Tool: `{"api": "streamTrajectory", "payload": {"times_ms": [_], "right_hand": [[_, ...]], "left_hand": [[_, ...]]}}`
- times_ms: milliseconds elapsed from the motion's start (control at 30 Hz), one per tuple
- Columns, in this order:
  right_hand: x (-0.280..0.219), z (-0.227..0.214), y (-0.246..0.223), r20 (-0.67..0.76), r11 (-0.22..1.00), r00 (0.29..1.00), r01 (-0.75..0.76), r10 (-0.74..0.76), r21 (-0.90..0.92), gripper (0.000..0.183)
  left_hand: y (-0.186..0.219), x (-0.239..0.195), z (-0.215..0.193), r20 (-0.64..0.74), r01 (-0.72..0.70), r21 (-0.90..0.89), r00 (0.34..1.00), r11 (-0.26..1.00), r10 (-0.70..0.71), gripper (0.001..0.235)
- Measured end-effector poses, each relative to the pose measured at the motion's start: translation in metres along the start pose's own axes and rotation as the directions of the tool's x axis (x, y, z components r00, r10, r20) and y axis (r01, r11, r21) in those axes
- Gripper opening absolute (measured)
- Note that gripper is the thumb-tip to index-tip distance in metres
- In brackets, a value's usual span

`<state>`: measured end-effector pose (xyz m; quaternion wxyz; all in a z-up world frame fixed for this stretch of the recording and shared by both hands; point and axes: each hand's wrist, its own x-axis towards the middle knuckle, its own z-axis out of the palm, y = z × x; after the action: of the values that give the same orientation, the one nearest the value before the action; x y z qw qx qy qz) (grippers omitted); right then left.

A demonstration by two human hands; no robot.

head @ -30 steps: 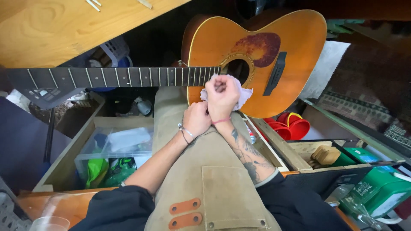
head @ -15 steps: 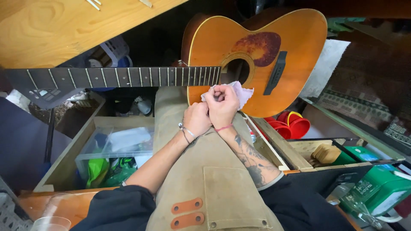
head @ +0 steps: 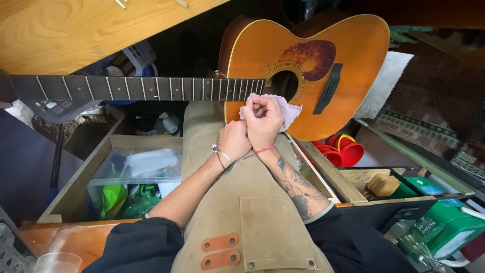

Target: The person cleans the fretboard of an acoustic guitar using a cloth and a blue-handled tool. They wipe the fretboard repeatedly, then use the tool to scrape or clean between the frets. The guitar remains on their lap throughout the process.

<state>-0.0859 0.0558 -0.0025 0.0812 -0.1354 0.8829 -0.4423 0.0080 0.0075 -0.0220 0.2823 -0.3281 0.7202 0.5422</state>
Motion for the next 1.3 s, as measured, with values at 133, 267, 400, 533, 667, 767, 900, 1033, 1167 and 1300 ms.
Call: {"api": "streamTrajectory", "payload": {"times_ms": [133,267,400,533,667,767,900,1033,1167,1300], "right_hand": [[0.005,0.002,-0.005,-0.013,0.997,1.0,0.016,-0.017,-0.07,0.014],[0.03,0.013,-0.013,-0.065,0.987,0.995,0.063,-0.074,-0.145,0.016],[0.041,0.024,-0.014,-0.132,0.992,0.99,0.032,-0.048,-0.121,0.014],[0.021,0.018,-0.013,-0.124,0.99,0.99,0.046,-0.063,-0.132,0.016],[0.011,0.016,-0.002,-0.118,0.989,0.992,0.015,-0.033,-0.149,0.017],[0.03,0.021,-0.012,-0.143,0.987,0.986,0.063,-0.084,-0.148,0.016],[0.027,0.016,-0.015,-0.148,0.991,0.989,0.001,-0.021,-0.133,0.013],[0.014,0.006,-0.009,-0.037,0.989,0.997,0.059,-0.064,-0.138,0.016],[0.03,0.013,-0.006,-0.067,0.985,0.994,0.078,-0.089,-0.156,0.015],[0.028,0.01,-0.012,-0.107,0.984,0.993,0.03,-0.05,-0.176,0.015]], "left_hand": [[-0.003,0.002,0.002,0.012,0.007,0.003,1.0,1.0,-0.007,0.036],[0.001,-0.002,0.001,0.0,0.01,-0.021,1.0,1.0,-0.01,0.035],[0.002,-0.002,-0.001,-0.004,0.005,-0.054,1.0,0.999,-0.005,0.033],[-0.003,0.007,-0.002,0.014,0.018,0.017,1.0,1.0,-0.019,0.03],[-0.006,0.006,0.003,0.038,0.017,0.029,0.999,0.999,-0.018,0.028],[-0.007,0.003,0.003,0.052,0.057,0.012,0.997,0.998,-0.057,0.034],[0.005,-0.001,-0.005,0.034,0.038,-0.004,0.999,0.999,-0.038,0.032],[0.002,0.006,-0.003,0.043,0.032,0.009,0.999,0.999,-0.032,0.037],[-0.002,0.004,0.003,0.046,0.062,-0.014,0.997,0.998,-0.061,0.037],[0.0,0.001,-0.001,0.018,0.039,-0.019,0.999,0.999,-0.039,0.036]]}}
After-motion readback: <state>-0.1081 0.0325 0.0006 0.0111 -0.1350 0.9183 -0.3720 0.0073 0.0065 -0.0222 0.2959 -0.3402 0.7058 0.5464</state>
